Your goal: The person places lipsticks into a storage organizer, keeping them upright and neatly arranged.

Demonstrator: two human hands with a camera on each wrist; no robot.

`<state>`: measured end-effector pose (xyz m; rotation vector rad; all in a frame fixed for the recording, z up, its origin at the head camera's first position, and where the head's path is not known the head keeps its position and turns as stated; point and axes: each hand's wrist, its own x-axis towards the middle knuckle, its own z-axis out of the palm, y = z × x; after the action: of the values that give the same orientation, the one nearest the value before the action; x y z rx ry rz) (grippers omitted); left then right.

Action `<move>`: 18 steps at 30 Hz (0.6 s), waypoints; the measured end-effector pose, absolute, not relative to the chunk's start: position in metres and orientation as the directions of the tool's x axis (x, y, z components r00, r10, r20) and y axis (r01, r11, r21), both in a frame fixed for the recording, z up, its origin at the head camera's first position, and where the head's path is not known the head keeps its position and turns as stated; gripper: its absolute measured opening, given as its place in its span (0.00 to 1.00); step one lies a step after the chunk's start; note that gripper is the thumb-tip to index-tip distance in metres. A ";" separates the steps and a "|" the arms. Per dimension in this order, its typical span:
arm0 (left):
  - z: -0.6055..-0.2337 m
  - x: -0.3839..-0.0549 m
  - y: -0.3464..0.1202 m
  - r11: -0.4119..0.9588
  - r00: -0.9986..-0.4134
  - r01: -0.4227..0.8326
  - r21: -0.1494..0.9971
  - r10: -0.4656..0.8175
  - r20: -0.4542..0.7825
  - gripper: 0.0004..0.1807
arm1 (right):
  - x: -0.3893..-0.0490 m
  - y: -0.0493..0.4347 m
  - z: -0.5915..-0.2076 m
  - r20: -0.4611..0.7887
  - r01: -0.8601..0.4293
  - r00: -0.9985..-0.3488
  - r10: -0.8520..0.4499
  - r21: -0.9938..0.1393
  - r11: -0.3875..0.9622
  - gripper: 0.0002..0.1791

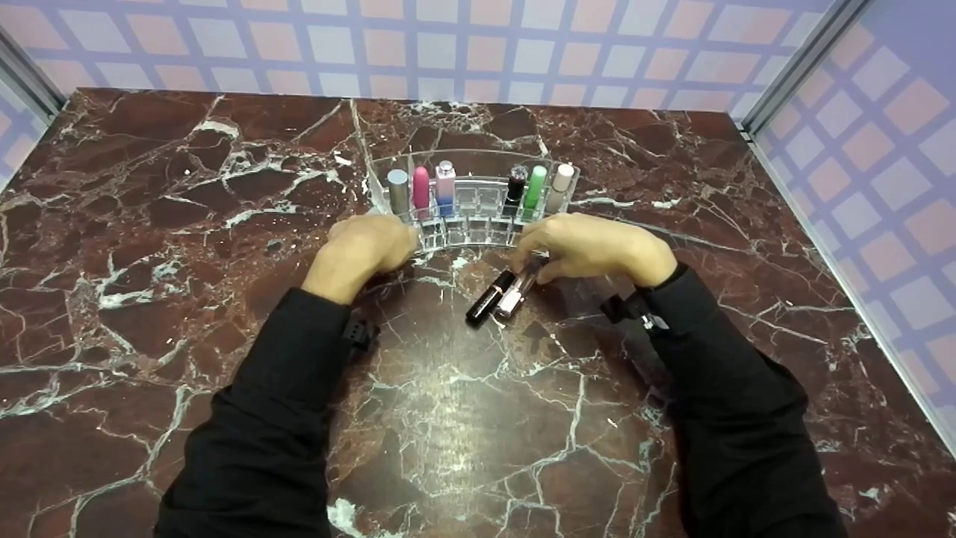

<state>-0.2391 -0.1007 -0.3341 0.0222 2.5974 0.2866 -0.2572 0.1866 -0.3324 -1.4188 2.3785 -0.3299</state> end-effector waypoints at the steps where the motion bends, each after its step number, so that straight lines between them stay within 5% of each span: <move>1: -0.334 -0.239 -0.101 0.978 -0.864 -0.038 0.207 0.072 -0.498 0.30 | -0.257 0.187 -0.332 -0.179 -0.799 -0.440 -0.880 -0.369 0.475 0.15; 8: -0.333 -0.239 -0.102 0.985 -0.865 0.007 0.175 0.094 -0.493 0.23 | -0.257 0.188 -0.331 -0.196 -0.796 -0.451 -0.871 -0.353 0.492 0.15; 15: -0.323 -0.234 -0.098 0.988 -0.868 -0.008 0.156 0.071 -0.492 0.37 | -0.257 0.191 -0.329 -0.179 -0.798 -0.439 -0.880 -0.373 0.474 0.15; 18: -0.318 -0.229 -0.096 0.986 -0.880 0.018 0.164 0.094 -0.465 0.36 | -0.257 0.191 -0.328 -0.163 -0.804 -0.434 -0.886 -0.374 0.462 0.15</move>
<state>-0.2285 -0.0958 -0.3178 0.0792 2.6408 0.2118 -0.2572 0.1910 -0.3281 -1.4332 2.3811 -0.3438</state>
